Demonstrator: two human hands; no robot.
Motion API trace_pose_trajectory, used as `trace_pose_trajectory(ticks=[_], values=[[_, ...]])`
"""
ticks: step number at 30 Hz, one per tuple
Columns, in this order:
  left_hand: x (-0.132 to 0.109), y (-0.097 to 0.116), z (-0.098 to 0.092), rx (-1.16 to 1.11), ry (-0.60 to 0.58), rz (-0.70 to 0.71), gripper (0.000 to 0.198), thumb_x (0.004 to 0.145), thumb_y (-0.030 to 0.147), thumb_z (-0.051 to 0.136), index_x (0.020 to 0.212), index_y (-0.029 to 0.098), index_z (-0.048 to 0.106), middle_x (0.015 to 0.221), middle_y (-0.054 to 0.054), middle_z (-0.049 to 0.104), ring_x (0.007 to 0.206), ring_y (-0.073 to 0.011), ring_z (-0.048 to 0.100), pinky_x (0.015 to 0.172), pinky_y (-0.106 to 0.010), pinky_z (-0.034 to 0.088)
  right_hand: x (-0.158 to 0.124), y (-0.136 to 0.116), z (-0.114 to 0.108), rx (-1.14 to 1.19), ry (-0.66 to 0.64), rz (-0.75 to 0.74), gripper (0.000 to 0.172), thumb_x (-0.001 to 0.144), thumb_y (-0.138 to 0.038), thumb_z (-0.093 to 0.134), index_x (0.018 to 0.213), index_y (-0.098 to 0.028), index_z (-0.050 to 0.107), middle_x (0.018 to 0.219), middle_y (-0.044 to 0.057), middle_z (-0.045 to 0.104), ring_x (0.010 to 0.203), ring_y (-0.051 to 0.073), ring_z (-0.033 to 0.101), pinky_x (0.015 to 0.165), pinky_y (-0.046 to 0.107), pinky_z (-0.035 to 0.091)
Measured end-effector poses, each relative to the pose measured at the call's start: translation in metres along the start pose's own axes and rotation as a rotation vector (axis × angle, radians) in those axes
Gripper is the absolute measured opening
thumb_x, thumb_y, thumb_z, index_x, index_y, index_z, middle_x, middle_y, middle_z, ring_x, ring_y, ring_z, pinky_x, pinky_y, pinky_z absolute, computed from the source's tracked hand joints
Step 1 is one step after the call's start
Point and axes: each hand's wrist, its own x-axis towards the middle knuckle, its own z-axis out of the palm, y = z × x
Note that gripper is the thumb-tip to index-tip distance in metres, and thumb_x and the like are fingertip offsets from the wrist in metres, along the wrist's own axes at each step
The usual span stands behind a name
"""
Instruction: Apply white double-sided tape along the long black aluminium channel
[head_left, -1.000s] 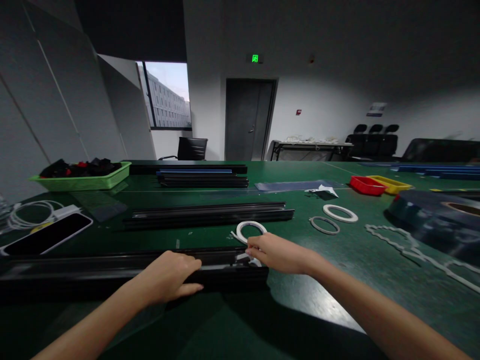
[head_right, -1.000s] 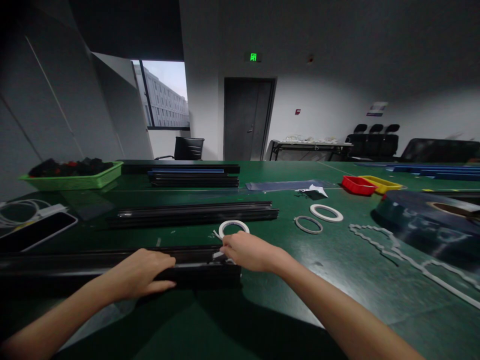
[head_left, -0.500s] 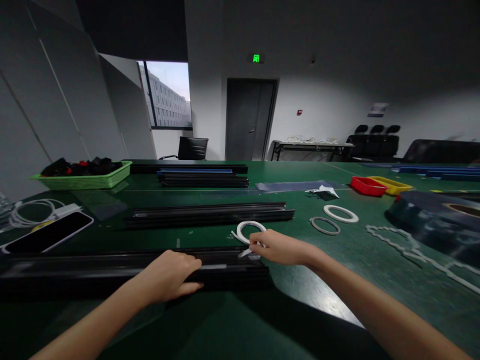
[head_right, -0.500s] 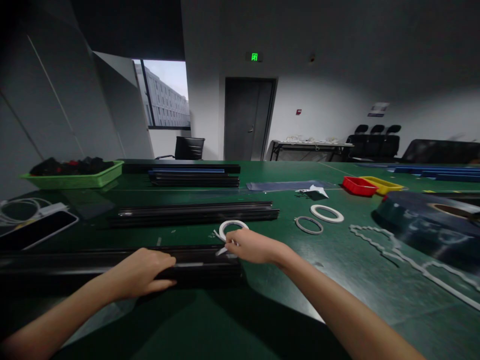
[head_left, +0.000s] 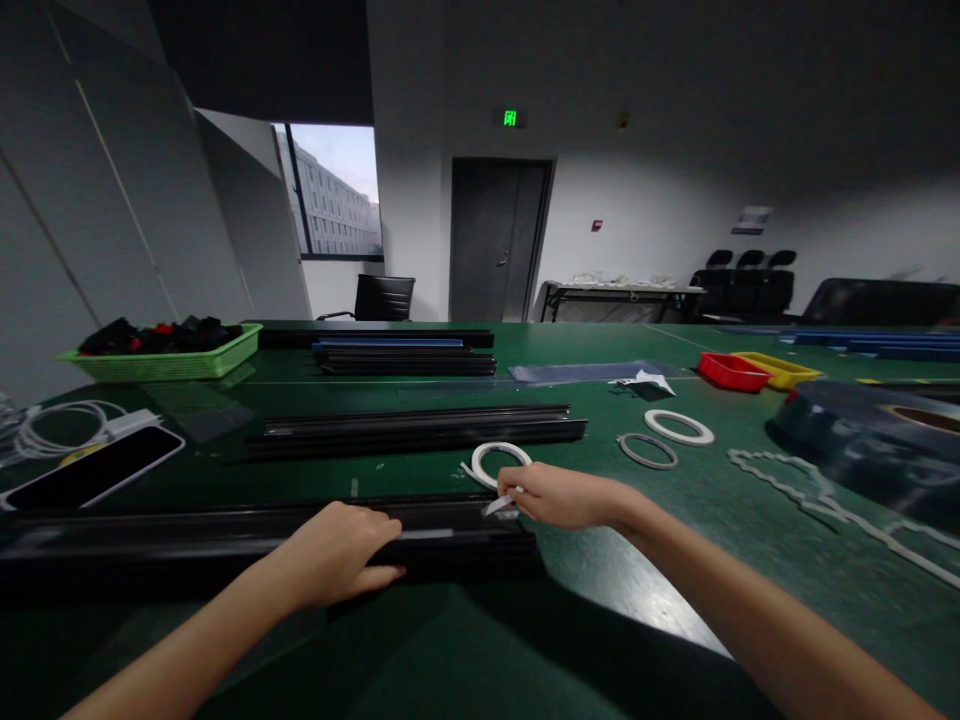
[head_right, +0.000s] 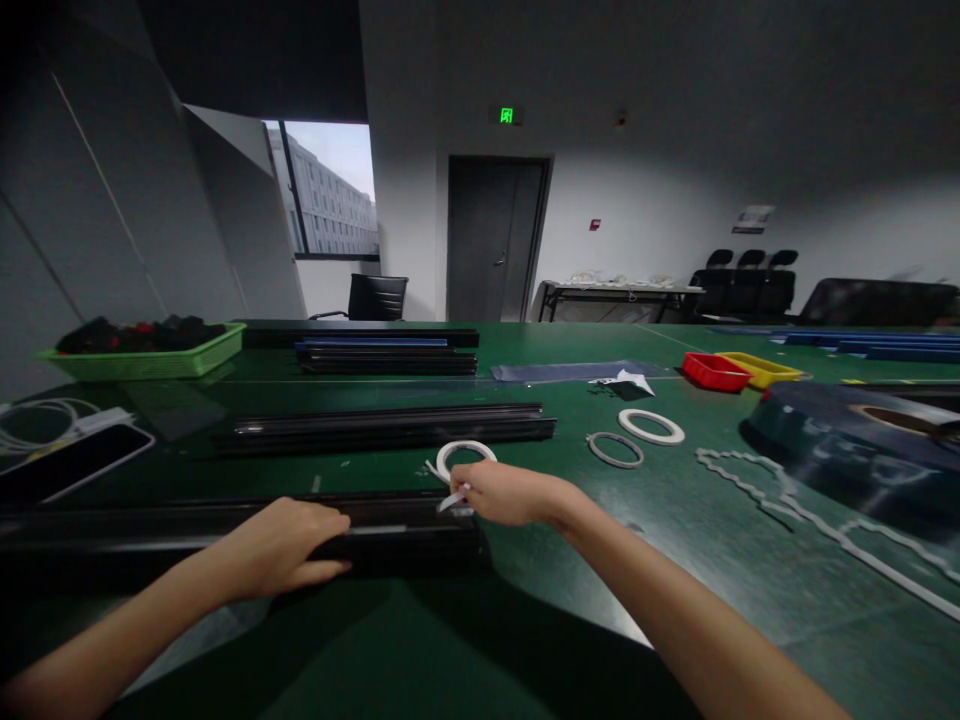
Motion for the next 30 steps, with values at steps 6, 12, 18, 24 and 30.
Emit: trace_pose_trajectory(ticks=[6, 12, 18, 24, 30], values=[[0.001, -0.0005, -0.0005, 0.005, -0.006, -0.009, 0.024, 0.085, 0.042, 0.043, 0.091, 0.022, 0.056, 0.093, -0.004, 0.067, 0.085, -0.021, 0.062, 0.074, -0.031, 0.046, -0.0003, -0.0001, -0.0008, -0.002, -0.013, -0.018, 0.02, 0.088, -0.027, 0.037, 0.085, -0.016, 0.054, 0.079, 0.004, 0.056, 0.065, 0.013, 0.048, 0.057, 0.025, 0.033], [0.001, -0.0001, -0.0002, -0.003, 0.002, -0.005, 0.024, 0.085, 0.043, 0.043, 0.09, 0.022, 0.056, 0.092, -0.004, 0.066, 0.085, -0.0219, 0.062, 0.074, -0.032, 0.046, 0.0005, -0.0013, -0.002, 0.028, -0.04, -0.009, 0.026, 0.089, -0.037, 0.038, 0.084, -0.017, 0.053, 0.077, 0.003, 0.055, 0.065, 0.013, 0.048, 0.056, 0.025, 0.032], [0.0007, 0.0002, -0.0007, -0.013, 0.002, 0.002, 0.025, 0.085, 0.043, 0.042, 0.091, 0.022, 0.056, 0.093, -0.004, 0.066, 0.085, -0.0218, 0.062, 0.074, -0.033, 0.046, 0.0005, -0.0006, -0.0011, 0.02, -0.028, -0.008, 0.028, 0.088, -0.041, 0.038, 0.081, -0.017, 0.052, 0.074, 0.002, 0.053, 0.063, 0.012, 0.047, 0.054, 0.025, 0.03], [0.0014, -0.0002, -0.0002, -0.01, 0.008, 0.002, 0.025, 0.085, 0.043, 0.042, 0.09, 0.023, 0.055, 0.093, -0.004, 0.066, 0.085, -0.0222, 0.062, 0.074, -0.034, 0.047, 0.0007, 0.0016, -0.0006, 0.026, -0.037, -0.004, 0.029, 0.087, -0.043, 0.04, 0.079, -0.017, 0.051, 0.073, 0.001, 0.052, 0.062, 0.012, 0.046, 0.052, 0.024, 0.03], [0.0013, -0.0003, 0.0014, 0.0, 0.012, 0.001, 0.024, 0.085, 0.043, 0.043, 0.089, 0.023, 0.055, 0.092, -0.003, 0.066, 0.084, -0.0221, 0.063, 0.072, -0.033, 0.047, 0.0006, 0.0003, -0.0006, 0.002, -0.02, -0.032, 0.024, 0.088, -0.034, 0.037, 0.08, -0.017, 0.052, 0.073, 0.002, 0.054, 0.061, 0.012, 0.046, 0.054, 0.024, 0.03]])
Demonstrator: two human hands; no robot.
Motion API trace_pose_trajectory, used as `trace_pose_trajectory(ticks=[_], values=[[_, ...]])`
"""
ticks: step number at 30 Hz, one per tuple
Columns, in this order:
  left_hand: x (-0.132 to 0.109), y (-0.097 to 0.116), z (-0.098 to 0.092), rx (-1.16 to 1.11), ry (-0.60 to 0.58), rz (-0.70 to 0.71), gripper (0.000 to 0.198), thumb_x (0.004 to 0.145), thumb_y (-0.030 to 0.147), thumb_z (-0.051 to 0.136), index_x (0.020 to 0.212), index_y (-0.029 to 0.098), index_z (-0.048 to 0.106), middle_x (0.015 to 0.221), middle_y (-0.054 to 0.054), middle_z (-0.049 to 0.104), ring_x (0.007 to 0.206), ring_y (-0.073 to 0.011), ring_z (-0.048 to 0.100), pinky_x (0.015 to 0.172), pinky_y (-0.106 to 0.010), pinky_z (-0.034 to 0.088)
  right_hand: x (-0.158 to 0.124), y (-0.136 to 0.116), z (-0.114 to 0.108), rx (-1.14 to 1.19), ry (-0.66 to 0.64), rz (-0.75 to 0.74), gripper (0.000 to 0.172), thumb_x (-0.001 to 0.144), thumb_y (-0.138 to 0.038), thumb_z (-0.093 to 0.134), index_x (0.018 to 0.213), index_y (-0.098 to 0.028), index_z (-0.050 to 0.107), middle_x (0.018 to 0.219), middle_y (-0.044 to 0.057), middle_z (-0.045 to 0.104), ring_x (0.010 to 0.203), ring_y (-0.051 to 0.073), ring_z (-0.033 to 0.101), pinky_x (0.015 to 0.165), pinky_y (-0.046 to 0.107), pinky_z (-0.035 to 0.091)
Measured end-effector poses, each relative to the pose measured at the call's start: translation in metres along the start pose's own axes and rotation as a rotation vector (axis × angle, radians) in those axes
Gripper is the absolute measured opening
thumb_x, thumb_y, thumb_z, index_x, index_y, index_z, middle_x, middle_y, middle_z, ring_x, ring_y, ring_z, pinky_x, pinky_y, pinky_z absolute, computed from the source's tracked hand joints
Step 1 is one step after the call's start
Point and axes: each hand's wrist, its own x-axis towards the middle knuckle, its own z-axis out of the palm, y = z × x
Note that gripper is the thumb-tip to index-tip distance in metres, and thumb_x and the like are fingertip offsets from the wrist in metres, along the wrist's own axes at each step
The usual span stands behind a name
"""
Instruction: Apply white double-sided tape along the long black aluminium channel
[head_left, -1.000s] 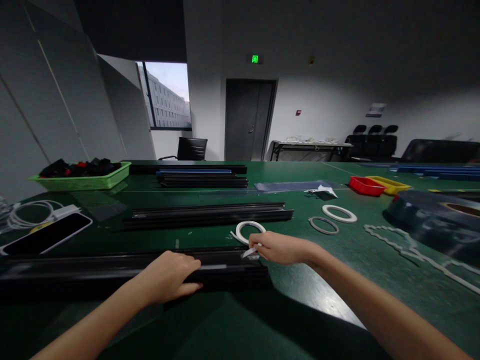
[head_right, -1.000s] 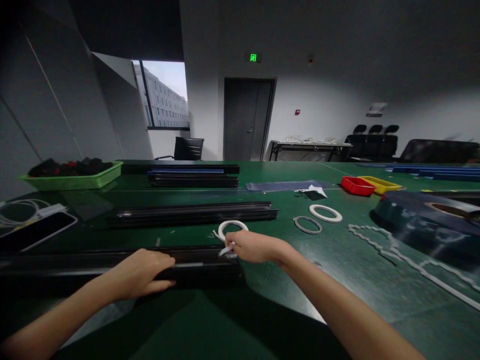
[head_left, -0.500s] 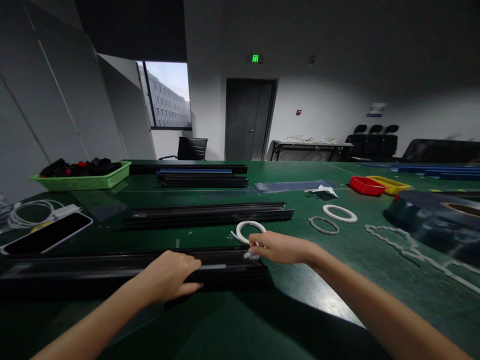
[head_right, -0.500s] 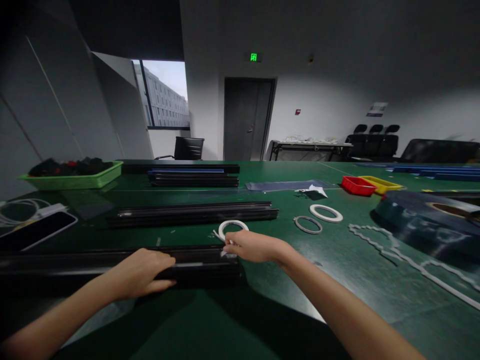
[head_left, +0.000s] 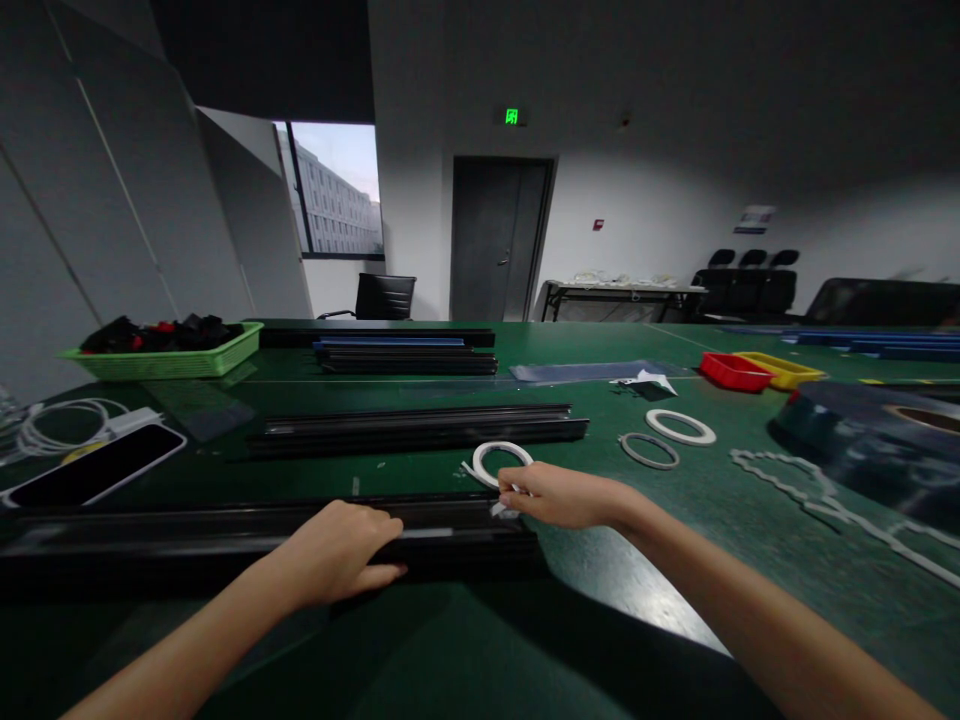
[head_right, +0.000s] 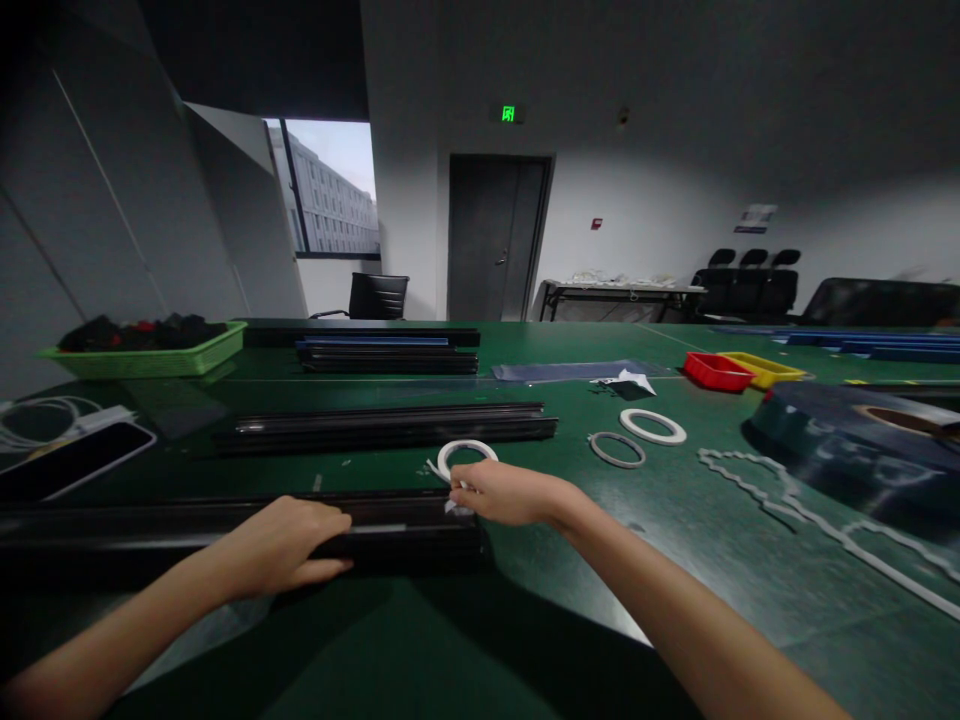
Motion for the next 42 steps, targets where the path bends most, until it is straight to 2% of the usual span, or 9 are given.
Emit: trace_pose_trajectory(ticks=[13, 27, 33, 42], values=[[-0.0003, 0.0009, -0.0019, -0.006, -0.021, -0.011, 0.024, 0.085, 0.043, 0.043, 0.091, 0.022, 0.056, 0.092, -0.003, 0.066, 0.085, -0.021, 0.062, 0.074, -0.031, 0.046, -0.0012, -0.0001, -0.0013, 0.003, 0.002, -0.012, 0.021, 0.087, -0.022, 0.035, 0.083, -0.016, 0.055, 0.078, 0.004, 0.057, 0.066, 0.014, 0.049, 0.061, 0.026, 0.035], [0.0007, 0.0011, -0.0037, -0.021, -0.018, -0.004, 0.024, 0.085, 0.042, 0.043, 0.09, 0.022, 0.055, 0.091, -0.004, 0.066, 0.083, -0.0218, 0.062, 0.072, -0.033, 0.046, -0.0024, -0.0048, -0.0037, 0.027, -0.022, 0.027, 0.023, 0.087, -0.034, 0.041, 0.083, -0.016, 0.054, 0.076, 0.003, 0.055, 0.064, 0.013, 0.047, 0.054, 0.024, 0.03], [0.0011, 0.0012, -0.0028, -0.016, -0.022, -0.009, 0.024, 0.085, 0.042, 0.044, 0.09, 0.022, 0.055, 0.093, -0.004, 0.066, 0.085, -0.022, 0.062, 0.073, -0.032, 0.046, -0.002, -0.0031, -0.0027, 0.0, -0.021, 0.025, 0.02, 0.085, -0.035, 0.045, 0.081, -0.017, 0.052, 0.073, 0.001, 0.053, 0.062, 0.012, 0.046, 0.052, 0.023, 0.029], [0.0013, 0.0007, -0.0033, -0.011, -0.028, -0.008, 0.024, 0.085, 0.043, 0.043, 0.091, 0.023, 0.056, 0.093, -0.004, 0.066, 0.086, -0.0217, 0.062, 0.073, -0.032, 0.046, -0.0005, 0.0004, -0.0008, 0.008, -0.009, -0.008, 0.02, 0.088, -0.029, 0.037, 0.081, -0.017, 0.051, 0.074, 0.003, 0.054, 0.062, 0.012, 0.046, 0.055, 0.025, 0.031]])
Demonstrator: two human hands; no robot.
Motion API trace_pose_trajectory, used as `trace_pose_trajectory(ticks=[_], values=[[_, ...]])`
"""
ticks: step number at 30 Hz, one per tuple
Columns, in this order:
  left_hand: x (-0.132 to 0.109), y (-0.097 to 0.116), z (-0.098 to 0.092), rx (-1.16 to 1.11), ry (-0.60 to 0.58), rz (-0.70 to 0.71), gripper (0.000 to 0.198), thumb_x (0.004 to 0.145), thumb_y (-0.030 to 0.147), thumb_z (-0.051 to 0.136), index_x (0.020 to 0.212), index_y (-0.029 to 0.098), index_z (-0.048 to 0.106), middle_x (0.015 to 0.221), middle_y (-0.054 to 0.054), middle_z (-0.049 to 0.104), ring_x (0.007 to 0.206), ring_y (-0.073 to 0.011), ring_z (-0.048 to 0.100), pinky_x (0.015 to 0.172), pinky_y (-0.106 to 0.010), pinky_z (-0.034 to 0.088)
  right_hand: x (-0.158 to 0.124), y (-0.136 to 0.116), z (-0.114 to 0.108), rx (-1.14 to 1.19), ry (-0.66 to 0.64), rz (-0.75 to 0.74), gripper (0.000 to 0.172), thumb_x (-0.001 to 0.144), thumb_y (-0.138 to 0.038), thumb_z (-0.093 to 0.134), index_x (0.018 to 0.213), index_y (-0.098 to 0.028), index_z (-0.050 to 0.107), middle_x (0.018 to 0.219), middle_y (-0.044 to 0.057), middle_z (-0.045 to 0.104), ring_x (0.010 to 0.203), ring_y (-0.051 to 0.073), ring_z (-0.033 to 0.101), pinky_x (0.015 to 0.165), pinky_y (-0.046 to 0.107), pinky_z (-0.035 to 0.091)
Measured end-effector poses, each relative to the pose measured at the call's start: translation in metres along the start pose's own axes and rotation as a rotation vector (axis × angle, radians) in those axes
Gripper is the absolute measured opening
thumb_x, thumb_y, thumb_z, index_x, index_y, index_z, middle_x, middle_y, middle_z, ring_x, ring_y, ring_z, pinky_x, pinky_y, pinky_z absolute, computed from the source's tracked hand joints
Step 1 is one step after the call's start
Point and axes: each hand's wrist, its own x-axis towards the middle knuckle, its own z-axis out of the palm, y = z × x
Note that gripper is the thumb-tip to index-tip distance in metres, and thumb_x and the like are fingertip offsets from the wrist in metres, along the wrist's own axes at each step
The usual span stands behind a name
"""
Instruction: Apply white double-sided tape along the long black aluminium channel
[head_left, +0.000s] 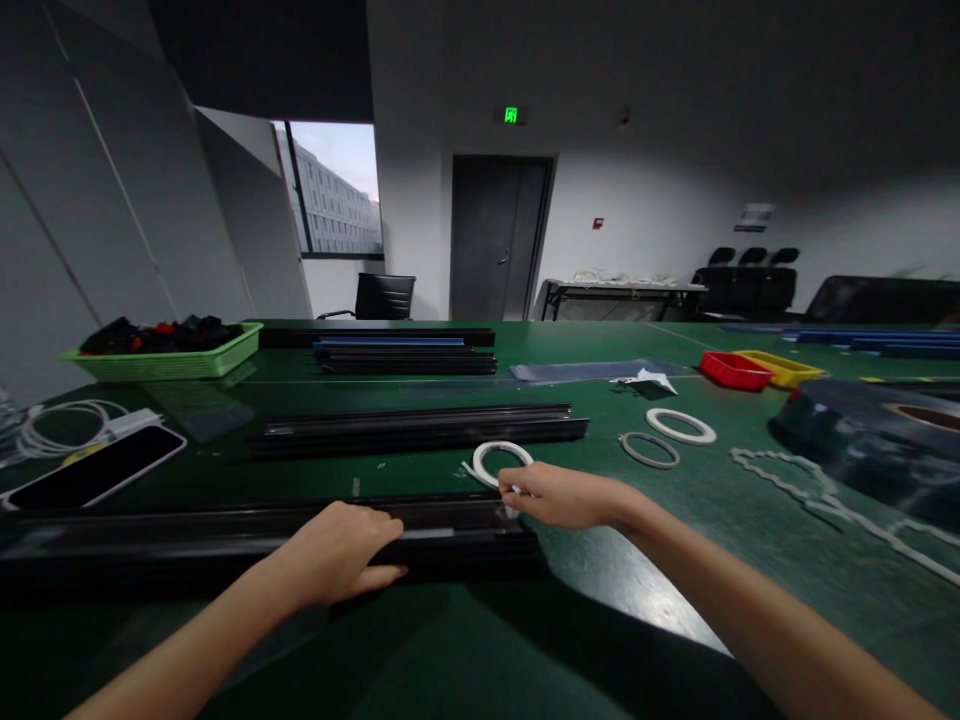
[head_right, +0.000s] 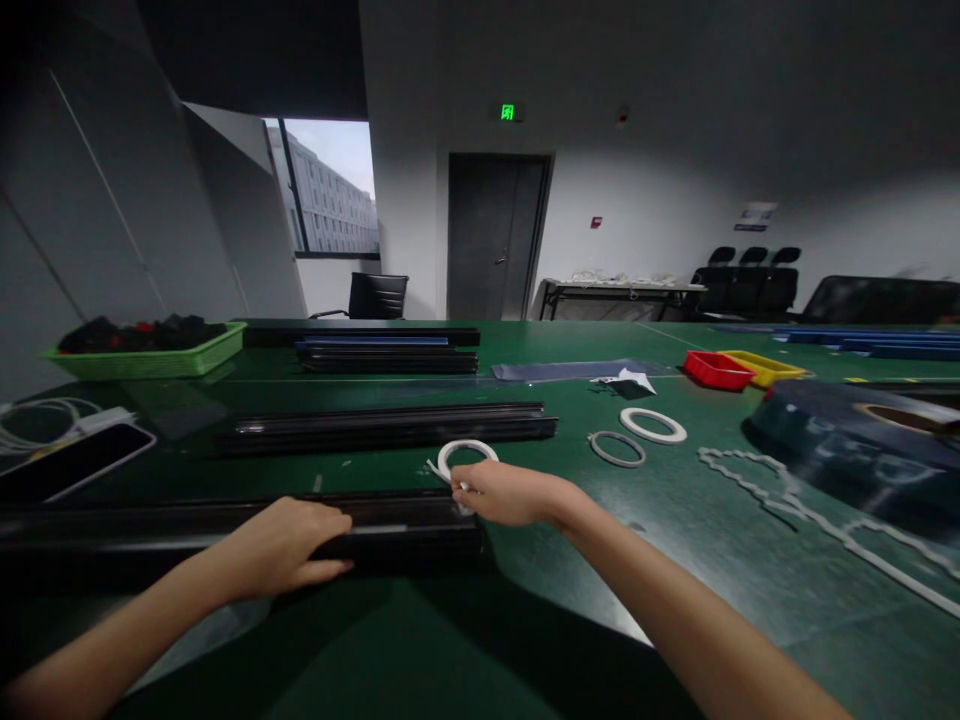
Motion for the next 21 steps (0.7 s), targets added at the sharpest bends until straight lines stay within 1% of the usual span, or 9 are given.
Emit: trace_pose_trajectory(ticks=[7, 12, 16, 18, 21], values=[[0.0, 0.001, -0.002, -0.01, -0.012, -0.007, 0.024, 0.085, 0.042, 0.044, 0.091, 0.022, 0.056, 0.094, -0.005, 0.066, 0.085, -0.0215, 0.062, 0.074, -0.032, 0.046, -0.002, -0.003, -0.002, -0.001, 0.01, 0.016, 0.02, 0.088, -0.028, 0.035, 0.078, -0.018, 0.048, 0.071, 0.001, 0.051, 0.06, 0.012, 0.044, 0.054, 0.024, 0.03], [-0.001, 0.001, -0.003, -0.016, -0.006, -0.003, 0.024, 0.085, 0.042, 0.044, 0.091, 0.022, 0.056, 0.092, -0.005, 0.066, 0.085, -0.0211, 0.062, 0.074, -0.031, 0.046, -0.002, -0.005, -0.006, 0.006, 0.009, 0.013, 0.022, 0.088, -0.031, 0.036, 0.076, -0.017, 0.049, 0.069, 0.001, 0.05, 0.059, 0.011, 0.043, 0.053, 0.024, 0.029], [-0.001, 0.0, -0.002, 0.002, -0.001, -0.009, 0.025, 0.085, 0.043, 0.043, 0.091, 0.022, 0.056, 0.092, -0.005, 0.066, 0.084, -0.022, 0.062, 0.073, -0.033, 0.047, -0.002, -0.004, -0.007, -0.007, 0.017, -0.005, 0.024, 0.087, -0.032, 0.037, 0.077, -0.017, 0.052, 0.071, 0.001, 0.053, 0.06, 0.011, 0.044, 0.053, 0.024, 0.028], [-0.001, -0.001, -0.001, 0.001, 0.001, -0.006, 0.025, 0.085, 0.043, 0.043, 0.091, 0.022, 0.056, 0.092, -0.005, 0.066, 0.085, -0.0221, 0.062, 0.074, -0.033, 0.046, -0.002, -0.004, -0.008, -0.027, 0.044, 0.008, 0.024, 0.087, -0.032, 0.038, 0.076, -0.016, 0.053, 0.069, 0.001, 0.053, 0.058, 0.011, 0.043, 0.053, 0.024, 0.028], [-0.001, -0.001, 0.0, -0.005, -0.003, -0.008, 0.024, 0.084, 0.042, 0.044, 0.09, 0.022, 0.056, 0.091, -0.004, 0.066, 0.086, -0.0219, 0.062, 0.074, -0.031, 0.046, -0.002, -0.003, -0.01, -0.063, 0.121, 0.047, 0.025, 0.085, -0.032, 0.039, 0.072, -0.016, 0.053, 0.064, 0.0, 0.052, 0.056, 0.01, 0.041, 0.052, 0.024, 0.027]])
